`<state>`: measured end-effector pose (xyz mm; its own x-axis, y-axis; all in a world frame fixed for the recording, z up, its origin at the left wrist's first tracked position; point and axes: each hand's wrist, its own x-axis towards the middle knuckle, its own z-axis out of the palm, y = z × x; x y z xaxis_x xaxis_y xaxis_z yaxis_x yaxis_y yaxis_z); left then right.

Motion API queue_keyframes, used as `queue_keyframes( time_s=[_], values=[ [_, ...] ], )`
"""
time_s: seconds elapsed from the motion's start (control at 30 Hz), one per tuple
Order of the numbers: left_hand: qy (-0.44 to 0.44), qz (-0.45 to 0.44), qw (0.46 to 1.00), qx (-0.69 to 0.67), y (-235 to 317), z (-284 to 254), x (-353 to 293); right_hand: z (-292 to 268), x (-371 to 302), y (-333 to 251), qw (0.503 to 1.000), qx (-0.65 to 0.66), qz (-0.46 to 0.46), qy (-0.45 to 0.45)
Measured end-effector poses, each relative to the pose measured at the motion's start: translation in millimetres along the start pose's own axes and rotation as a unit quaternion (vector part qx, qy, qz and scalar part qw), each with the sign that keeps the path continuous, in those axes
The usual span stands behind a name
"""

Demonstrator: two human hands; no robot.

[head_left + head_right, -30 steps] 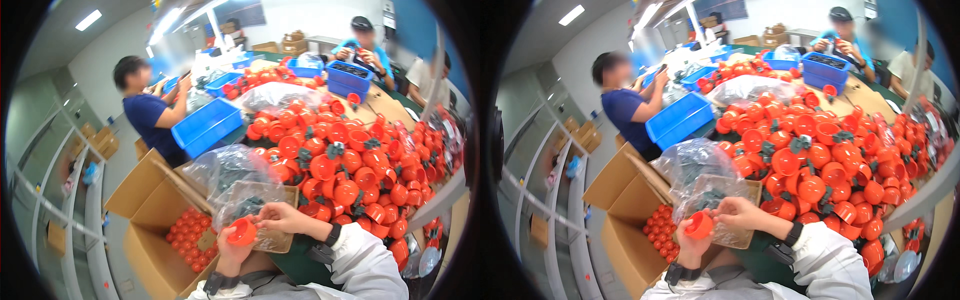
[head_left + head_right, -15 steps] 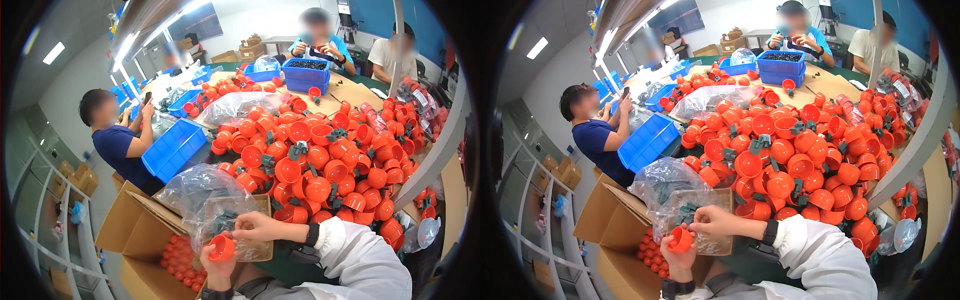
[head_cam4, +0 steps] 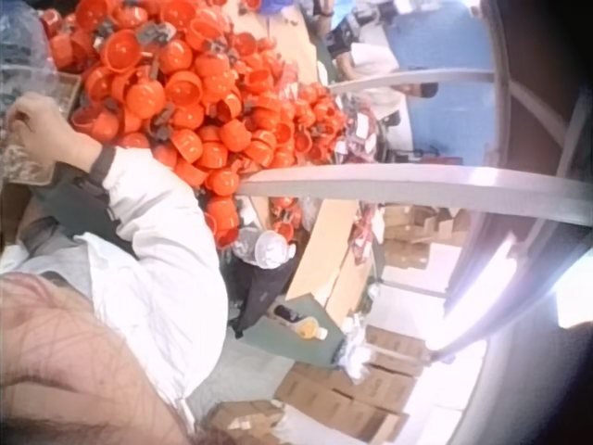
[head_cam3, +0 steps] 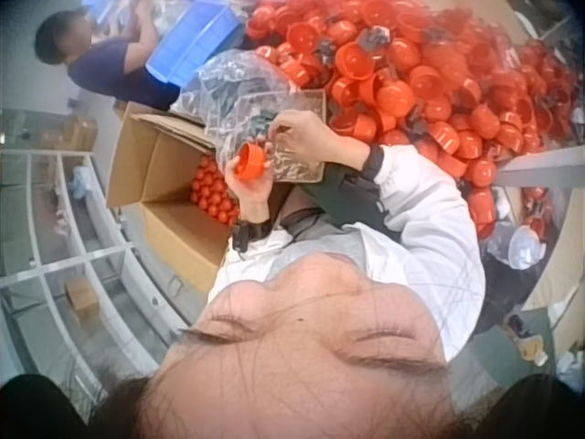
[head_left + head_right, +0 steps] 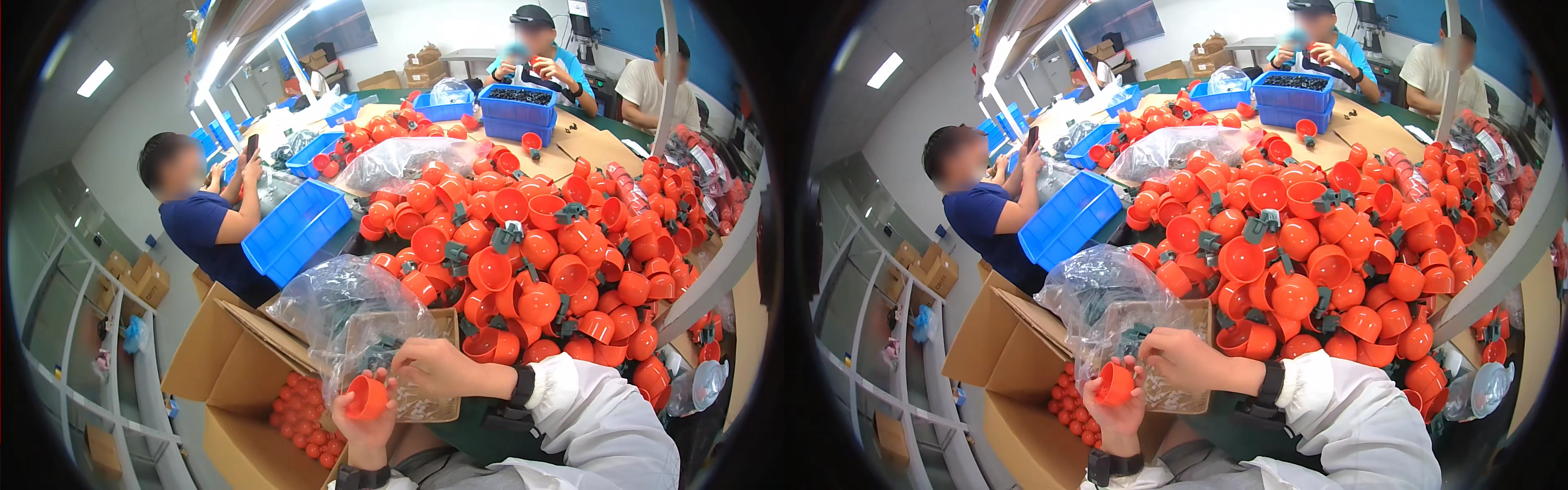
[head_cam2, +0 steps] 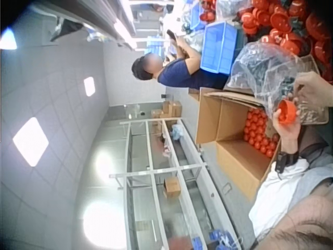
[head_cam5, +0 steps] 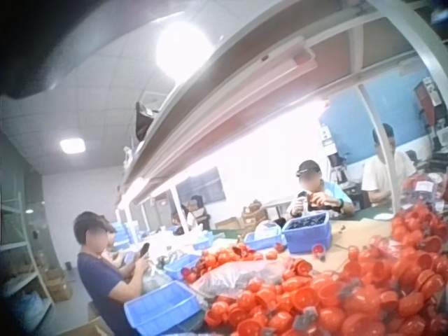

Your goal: Assembling red plastic apple-shaped items by attaching green stems and small black components, then placing them into a shipping box.

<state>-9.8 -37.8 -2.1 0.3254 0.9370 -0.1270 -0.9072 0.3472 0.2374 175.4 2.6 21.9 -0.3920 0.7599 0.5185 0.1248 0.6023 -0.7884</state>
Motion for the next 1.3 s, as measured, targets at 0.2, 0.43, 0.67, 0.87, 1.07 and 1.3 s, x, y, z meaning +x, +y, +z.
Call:
queue_keyframes(
  time_s=[0.2,0.43,0.67,0.87,1.07,1.3],
  values=[
    [0.013,-0.012,0.999,0.042,0.0,1.5,-2.5,-3.5,-2.4,15.0,0.988,0.083,0.126,0.021],
    [0.033,-0.066,0.991,0.108,0.7,3.7,4.1,-3.9,1.2,8.6,0.962,0.189,0.196,-0.016],
    [0.003,-0.086,0.990,0.114,4.5,-3.8,4.6,-7.4,3.4,12.1,0.935,0.267,0.210,-0.101],
    [-0.037,-0.075,0.990,0.113,2.7,-0.9,2.6,-4.4,5.9,3.4,0.969,0.145,0.180,0.086],
    [-0.045,-0.020,0.994,0.096,0.1,13.3,-7.0,-9.4,-3.6,10.9,0.990,-0.125,0.067,0.004],
    [0.016,0.060,0.967,0.247,5.1,24.4,-19.0,-12.1,-3.4,12.3,0.973,-0.145,0.138,-0.116]
  ],
)
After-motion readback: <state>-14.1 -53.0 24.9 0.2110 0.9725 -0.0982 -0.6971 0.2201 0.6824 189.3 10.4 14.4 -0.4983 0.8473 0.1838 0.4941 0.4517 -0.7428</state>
